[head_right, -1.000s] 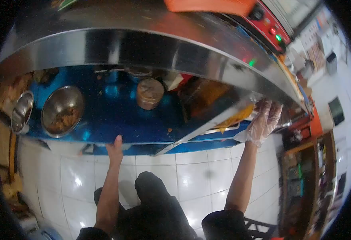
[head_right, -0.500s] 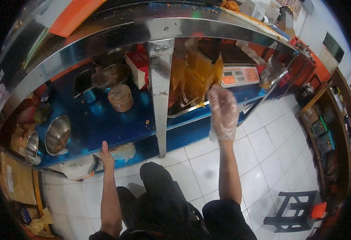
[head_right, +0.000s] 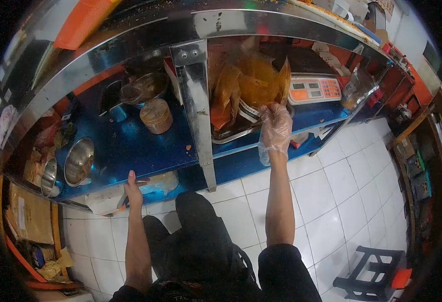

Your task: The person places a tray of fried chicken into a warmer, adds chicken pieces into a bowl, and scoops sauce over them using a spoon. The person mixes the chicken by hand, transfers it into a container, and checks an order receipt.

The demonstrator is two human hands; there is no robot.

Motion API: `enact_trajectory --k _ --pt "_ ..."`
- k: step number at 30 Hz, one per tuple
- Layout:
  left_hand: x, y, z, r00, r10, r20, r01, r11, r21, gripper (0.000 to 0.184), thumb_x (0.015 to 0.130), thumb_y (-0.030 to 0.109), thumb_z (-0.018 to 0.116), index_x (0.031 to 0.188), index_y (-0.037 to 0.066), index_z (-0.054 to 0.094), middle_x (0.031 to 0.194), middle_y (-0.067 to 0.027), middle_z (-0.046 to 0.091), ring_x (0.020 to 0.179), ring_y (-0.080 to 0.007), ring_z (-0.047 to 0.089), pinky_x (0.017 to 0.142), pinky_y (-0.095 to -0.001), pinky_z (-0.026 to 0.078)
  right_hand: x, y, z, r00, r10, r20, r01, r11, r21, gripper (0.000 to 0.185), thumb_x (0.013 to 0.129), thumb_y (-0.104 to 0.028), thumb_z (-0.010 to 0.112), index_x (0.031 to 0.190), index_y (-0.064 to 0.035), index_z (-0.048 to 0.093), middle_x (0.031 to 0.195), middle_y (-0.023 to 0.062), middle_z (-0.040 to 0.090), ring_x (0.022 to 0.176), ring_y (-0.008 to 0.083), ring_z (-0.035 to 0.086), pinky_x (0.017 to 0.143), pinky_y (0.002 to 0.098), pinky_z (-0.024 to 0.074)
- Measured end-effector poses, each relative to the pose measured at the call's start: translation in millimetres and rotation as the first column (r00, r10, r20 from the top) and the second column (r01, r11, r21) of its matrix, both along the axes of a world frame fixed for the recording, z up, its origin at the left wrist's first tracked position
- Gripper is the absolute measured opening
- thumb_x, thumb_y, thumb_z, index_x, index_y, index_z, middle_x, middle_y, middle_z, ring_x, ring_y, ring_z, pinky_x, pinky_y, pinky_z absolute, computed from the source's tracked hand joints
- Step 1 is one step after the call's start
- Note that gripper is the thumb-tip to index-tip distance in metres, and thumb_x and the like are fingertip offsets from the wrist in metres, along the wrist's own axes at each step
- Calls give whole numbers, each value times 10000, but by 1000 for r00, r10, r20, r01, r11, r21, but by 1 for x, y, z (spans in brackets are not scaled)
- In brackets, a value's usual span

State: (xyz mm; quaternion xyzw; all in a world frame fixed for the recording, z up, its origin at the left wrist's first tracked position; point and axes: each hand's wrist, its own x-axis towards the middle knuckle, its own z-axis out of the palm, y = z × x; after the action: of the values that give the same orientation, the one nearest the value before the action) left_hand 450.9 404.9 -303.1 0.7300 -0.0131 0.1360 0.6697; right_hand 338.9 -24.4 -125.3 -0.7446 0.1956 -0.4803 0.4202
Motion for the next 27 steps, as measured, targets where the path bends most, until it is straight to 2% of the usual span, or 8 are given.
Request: enact_trajectory --k 5,8,10,11,17,20,25,27 --pt "-1 3 1 993 -76 -88 78 997 19 633 961 572 476 951 -35 656 817 -147 699 696 -250 709 655 -347 558 1 -5 2 997 -71 -43 67 993 -99 198 937 -156 640 981 37 648 927 216 658 862 367 618 791 382 475" --pt "1 3 4 992 -85 -92 86 996 1 646 958 591 469 993 -29 650 810 -147 697 699 -255 706 654 -348 552 2 -4 2 994 -92 -54 89 994 -59 184 948 -138 619 1004 35 644 937 210 661 863 346 622 793 377 477" --pt "0 1 7 992 -84 -95 86 996 14 649 957 596 466 1017 -25 645 803 -147 694 700 -257 704 650 -347 549 8 -7 -9 987 -72 147 77 997 -28 171 959 -132 604 1012 27 640 937 201 664 862 323 626 792 371 477" --pt "-5 -4 16 989 -114 -91 111 993 -36 653 961 601 457 1033 -21 641 799 -148 691 701 -254 703 644 -345 548 7 -6 -6 985 -79 156 84 996 -26 171 959 -132 604 1012 27 640 937 201 664 862 323 626 792 371 477" --pt "-15 -8 32 980 -170 -103 162 983 -88 660 961 594 477 1073 -45 598 847 -158 677 692 -257 698 623 -337 549 3 -6 -8 995 -65 79 59 995 87 182 970 -140 591 1041 20 642 913 185 664 830 273 619 777 360 476" --pt "-16 -10 33 977 -185 -106 170 976 -137 657 949 579 529 1077 -65 573 893 -172 671 695 -265 698 619 -340 553 3 -3 -1 986 -152 68 152 988 -2 192 969 -151 598 1045 19 648 887 169 664 813 260 610 777 348 478" --pt "-12 -7 20 980 -159 -123 134 973 -189 662 945 574 543 1100 -69 570 892 -169 675 729 -273 694 682 -355 553 -11 9 16 995 -94 33 93 995 42 234 973 -181 607 1050 35 651 947 175 683 870 265 646 810 314 496" --pt "-8 -6 13 985 -145 -93 132 982 -139 629 955 548 542 1102 -63 570 936 -164 668 751 -249 680 703 -352 543 -18 16 26 940 -327 -99 283 908 -308 257 954 -186 651 1099 27 644 1027 194 677 929 276 666 827 330 519"
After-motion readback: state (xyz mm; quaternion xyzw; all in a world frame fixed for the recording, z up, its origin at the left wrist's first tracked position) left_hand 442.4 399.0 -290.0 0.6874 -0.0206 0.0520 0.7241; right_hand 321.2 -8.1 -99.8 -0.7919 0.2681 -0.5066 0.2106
